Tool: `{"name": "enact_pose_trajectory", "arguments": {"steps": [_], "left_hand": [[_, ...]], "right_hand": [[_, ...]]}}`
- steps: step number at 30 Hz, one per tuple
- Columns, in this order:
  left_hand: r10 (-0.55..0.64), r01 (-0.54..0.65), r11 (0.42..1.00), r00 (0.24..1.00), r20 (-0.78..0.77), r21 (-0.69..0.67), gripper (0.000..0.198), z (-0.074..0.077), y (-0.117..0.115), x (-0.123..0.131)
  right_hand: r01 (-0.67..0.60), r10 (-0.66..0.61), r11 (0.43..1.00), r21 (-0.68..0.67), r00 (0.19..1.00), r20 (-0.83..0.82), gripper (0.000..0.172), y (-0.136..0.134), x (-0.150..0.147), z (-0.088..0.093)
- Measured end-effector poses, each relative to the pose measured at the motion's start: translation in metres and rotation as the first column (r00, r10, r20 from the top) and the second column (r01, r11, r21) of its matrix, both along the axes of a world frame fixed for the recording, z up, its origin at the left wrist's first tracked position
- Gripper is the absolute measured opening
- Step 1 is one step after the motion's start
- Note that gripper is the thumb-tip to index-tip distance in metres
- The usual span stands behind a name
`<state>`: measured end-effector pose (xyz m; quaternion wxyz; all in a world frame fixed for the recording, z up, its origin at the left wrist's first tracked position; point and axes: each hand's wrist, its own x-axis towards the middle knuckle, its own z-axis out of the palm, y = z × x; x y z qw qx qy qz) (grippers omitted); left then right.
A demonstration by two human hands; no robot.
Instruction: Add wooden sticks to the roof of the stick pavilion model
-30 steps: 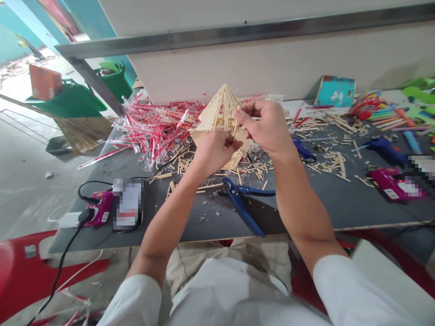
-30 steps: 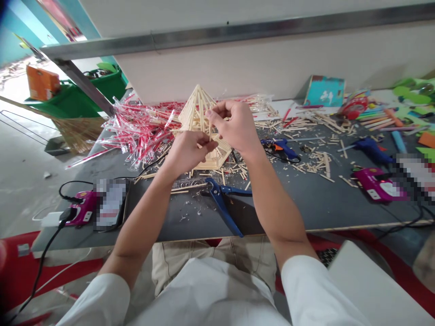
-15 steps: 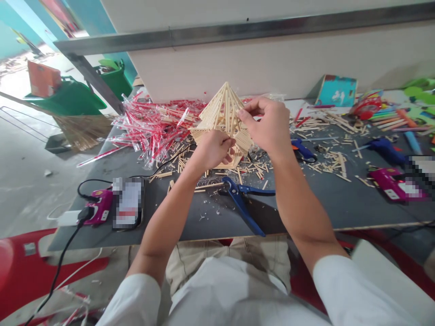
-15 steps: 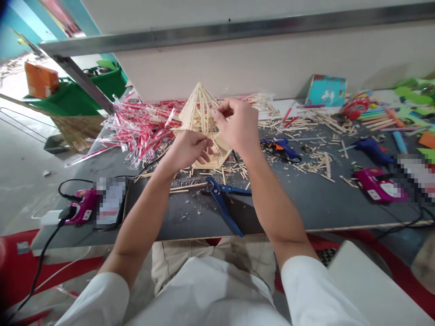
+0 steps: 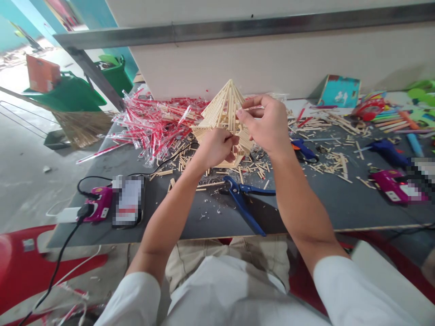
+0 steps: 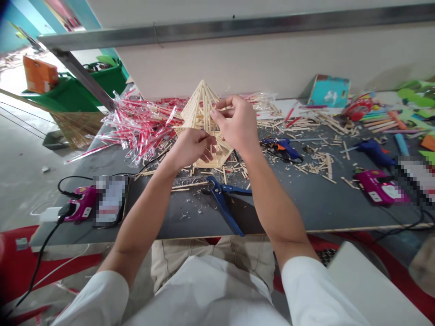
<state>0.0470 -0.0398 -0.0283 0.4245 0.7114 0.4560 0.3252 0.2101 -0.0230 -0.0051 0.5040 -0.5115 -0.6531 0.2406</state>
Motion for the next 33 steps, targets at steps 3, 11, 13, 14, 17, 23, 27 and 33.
{"name": "enact_pose_trajectory", "arguments": {"steps": [3,11,13,14,17,23,27,33], "left_hand": [[0.005,-0.005,1.000,1.000,0.005,0.018,0.032,-0.002,0.001,-0.001],[0.017,-0.013,0.996,0.999,0.047,-0.083,0.026,0.009,-0.004,0.000],[0.029,-0.025,0.996,0.998,0.049,-0.088,0.026,0.010,-0.005,0.000],[0.028,-0.023,0.996,0.998,0.048,-0.089,0.026,0.011,-0.005,0.000],[0.008,-0.004,0.995,0.999,0.048,-0.096,0.028,0.011,-0.004,-0.001],[-0.006,0.016,0.992,0.996,0.085,-0.124,0.027,0.011,-0.001,-0.003],[0.002,0.023,0.984,0.990,0.139,-0.176,0.023,0.010,-0.001,-0.003],[0.003,0.036,0.970,0.987,0.161,-0.240,0.019,0.013,-0.002,-0.002]], "right_hand": [[-0.041,0.040,0.998,-0.048,0.999,-0.023,0.042,0.002,-0.001,-0.002],[-0.068,0.055,0.991,-0.113,0.992,-0.110,0.040,0.005,-0.007,-0.004],[-0.075,0.062,0.991,-0.108,0.991,-0.120,0.041,0.005,-0.008,-0.004],[-0.077,0.065,0.992,-0.103,0.991,-0.119,0.041,0.006,-0.008,-0.005],[-0.086,0.077,0.992,-0.088,0.992,-0.098,0.045,0.007,-0.008,-0.007],[-0.101,0.097,0.991,-0.092,0.994,-0.053,0.049,0.008,-0.006,-0.007],[-0.094,0.083,0.988,-0.121,0.992,-0.094,0.049,0.007,-0.007,-0.005],[-0.097,0.090,0.992,-0.085,0.993,-0.078,0.047,0.009,-0.009,-0.008]]}}
